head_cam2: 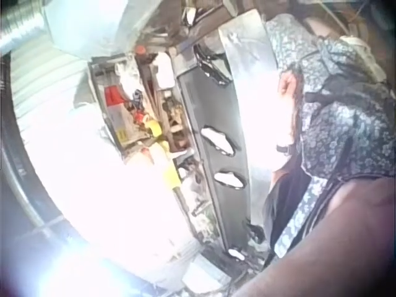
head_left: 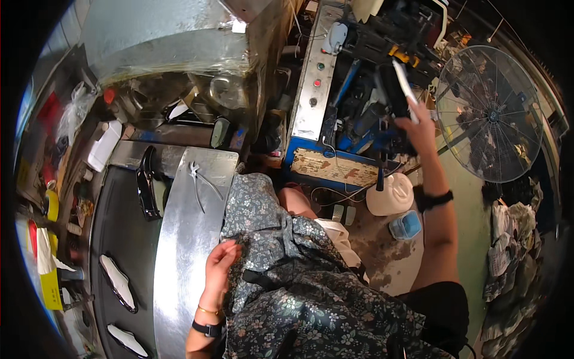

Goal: Manually trim and inspect shoes on an industrial production line.

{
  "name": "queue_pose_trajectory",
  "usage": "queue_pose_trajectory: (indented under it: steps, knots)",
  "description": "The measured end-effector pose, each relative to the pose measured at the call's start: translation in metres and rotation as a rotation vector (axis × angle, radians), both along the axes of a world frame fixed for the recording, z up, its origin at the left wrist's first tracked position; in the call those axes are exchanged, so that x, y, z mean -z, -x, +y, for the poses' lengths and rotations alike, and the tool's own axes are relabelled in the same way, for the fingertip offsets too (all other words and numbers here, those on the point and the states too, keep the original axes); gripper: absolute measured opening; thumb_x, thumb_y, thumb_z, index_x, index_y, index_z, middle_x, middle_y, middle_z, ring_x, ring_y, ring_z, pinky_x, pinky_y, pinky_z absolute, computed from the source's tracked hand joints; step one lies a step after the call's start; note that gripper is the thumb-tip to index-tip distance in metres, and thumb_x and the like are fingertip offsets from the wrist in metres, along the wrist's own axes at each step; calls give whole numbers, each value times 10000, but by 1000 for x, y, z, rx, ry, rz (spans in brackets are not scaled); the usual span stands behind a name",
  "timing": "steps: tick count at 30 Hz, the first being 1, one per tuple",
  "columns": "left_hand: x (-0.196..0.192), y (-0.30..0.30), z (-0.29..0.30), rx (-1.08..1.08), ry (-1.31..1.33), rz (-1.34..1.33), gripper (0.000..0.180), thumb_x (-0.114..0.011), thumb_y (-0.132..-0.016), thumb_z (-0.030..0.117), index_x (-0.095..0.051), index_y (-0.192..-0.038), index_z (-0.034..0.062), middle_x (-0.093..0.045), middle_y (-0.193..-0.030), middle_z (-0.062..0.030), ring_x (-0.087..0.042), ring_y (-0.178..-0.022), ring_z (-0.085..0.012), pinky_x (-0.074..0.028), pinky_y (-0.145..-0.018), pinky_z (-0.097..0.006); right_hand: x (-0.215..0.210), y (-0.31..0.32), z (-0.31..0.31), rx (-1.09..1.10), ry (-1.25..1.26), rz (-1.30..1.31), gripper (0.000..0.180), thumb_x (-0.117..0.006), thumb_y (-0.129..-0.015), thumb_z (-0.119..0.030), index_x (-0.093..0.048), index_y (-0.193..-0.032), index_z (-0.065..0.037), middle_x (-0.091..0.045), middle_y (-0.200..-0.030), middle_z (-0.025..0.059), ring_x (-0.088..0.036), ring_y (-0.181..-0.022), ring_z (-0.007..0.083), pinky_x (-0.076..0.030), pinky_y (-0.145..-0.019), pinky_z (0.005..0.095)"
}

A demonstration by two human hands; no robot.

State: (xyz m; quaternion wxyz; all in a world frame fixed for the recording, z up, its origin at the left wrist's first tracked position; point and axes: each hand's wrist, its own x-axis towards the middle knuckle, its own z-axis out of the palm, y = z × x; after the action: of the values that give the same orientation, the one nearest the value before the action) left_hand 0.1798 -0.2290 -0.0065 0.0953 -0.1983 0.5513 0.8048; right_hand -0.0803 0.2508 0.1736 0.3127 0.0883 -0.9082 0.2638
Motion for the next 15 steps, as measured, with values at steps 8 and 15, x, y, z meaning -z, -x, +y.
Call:
queue_pose_trajectory:
  steps: [8, 15]
  knots:
    - [6, -17, -4, -189, -51, -48, 232, -612, -929, 133, -614, -1126, 11, -686, -1004, -126, -641, -869, -174, -503, -821, -304, -12, 96, 111, 280, 20, -121, 700, -778, -629, -344, -615, -1293, -197, -362, -1472, 280, -425, -1338, 361, -378, -1052, 360]
    - [1, -7, 9, -192, -60, -51, 217, -597, -941, 124, -617, -1124, 10, -683, -1029, -121, -626, -884, -167, -497, -836, -308, -26, 99, 88, 299, -145, -435, 732, -749, -648, -409, -581, -1333, -211, -425, -1433, 257, -502, -1256, 363, -438, -994, 394]
